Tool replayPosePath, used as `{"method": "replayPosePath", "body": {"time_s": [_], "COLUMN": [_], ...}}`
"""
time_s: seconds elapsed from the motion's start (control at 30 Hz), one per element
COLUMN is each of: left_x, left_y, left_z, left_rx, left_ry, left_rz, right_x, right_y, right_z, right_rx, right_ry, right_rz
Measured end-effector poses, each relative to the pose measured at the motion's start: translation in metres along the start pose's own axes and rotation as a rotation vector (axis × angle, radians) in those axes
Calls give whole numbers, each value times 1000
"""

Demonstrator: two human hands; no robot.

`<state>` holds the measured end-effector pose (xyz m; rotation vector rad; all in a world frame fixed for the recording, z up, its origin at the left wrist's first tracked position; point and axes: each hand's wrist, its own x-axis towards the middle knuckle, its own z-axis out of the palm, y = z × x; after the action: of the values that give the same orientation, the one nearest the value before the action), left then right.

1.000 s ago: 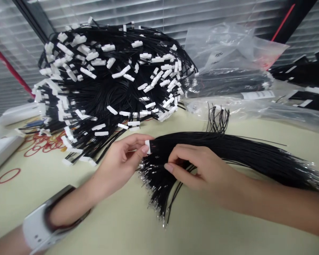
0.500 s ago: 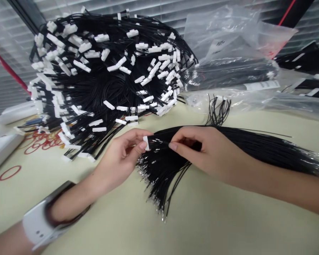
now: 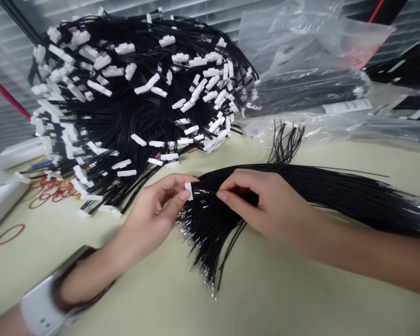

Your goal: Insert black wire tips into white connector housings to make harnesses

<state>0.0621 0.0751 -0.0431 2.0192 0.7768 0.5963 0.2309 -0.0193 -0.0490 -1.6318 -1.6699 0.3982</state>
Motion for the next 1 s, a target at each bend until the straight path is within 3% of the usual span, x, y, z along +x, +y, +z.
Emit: {"method": "replayPosePath", "body": {"time_s": [0.17, 0.43, 1.0], "left_x": [1, 3, 3], "left_y": [2, 1, 2], "left_z": [0, 0, 0], "left_rx": [-20, -75, -121], "left_ry": [20, -36, -55], "left_rz": [-2, -66, -97], "right_x": [-2, -2, -3], "right_y": [3, 6, 11], "right_z": [5, 9, 12], "right_rx": [-45, 79, -4], "right_ry": [11, 70, 140], "right_rz": [-104, -36, -57]}}
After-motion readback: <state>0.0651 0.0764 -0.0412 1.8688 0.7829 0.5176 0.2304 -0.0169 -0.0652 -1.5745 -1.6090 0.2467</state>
